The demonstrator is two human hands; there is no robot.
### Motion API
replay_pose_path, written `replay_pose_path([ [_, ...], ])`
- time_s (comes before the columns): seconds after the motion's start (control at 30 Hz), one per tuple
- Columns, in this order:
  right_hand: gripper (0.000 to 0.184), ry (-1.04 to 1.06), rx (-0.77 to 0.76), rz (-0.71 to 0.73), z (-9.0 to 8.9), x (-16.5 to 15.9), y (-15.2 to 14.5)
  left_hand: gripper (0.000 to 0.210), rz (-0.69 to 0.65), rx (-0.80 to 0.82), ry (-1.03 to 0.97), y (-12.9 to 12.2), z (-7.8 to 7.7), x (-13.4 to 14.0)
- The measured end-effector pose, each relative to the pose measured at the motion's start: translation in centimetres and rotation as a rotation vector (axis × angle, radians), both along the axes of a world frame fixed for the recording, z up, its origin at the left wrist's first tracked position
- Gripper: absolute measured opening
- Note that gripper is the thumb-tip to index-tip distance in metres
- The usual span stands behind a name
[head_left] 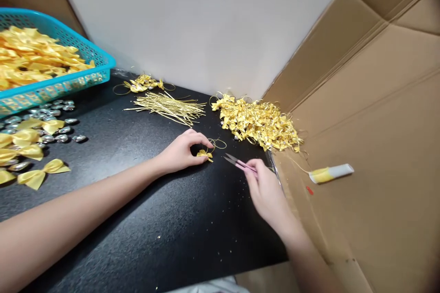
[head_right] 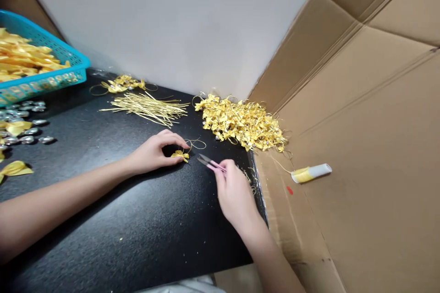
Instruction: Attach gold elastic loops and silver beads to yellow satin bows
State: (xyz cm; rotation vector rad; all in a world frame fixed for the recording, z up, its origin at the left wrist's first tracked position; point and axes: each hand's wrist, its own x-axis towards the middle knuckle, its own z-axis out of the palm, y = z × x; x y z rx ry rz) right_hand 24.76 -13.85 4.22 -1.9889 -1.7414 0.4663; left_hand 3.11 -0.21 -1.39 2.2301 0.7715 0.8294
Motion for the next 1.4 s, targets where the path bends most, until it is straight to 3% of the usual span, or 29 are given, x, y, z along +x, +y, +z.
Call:
replay_pose_path([
  [0.1, 0.022, -0.043, -0.058, 0.052, -0.7, -2.1, 2.6, 0.020, 0.002, -0.003, -0.014, 0.0, 0.0, 0.0],
  [0.23, 0.026, -0.072, -0.060, 0.100, -1.8, -2.8, 3.8, 0.021, -0.003, -0.003, -0.029, -0.1, -0.1, 0.1],
  [0.73, 0.031, -0.073, 0.010, 0.104, -3.1, -3.3, 4.3, 0.024, 0.002, 0.001, -0.031, -0.1, -0.1, 0.2],
  [1.4, 0.032, -0.092, 0.041, 0.103, -3.2, -3.0, 4.4, 0.022, 0.004, 0.020, -0.029, 0.0, -0.2, 0.1],
])
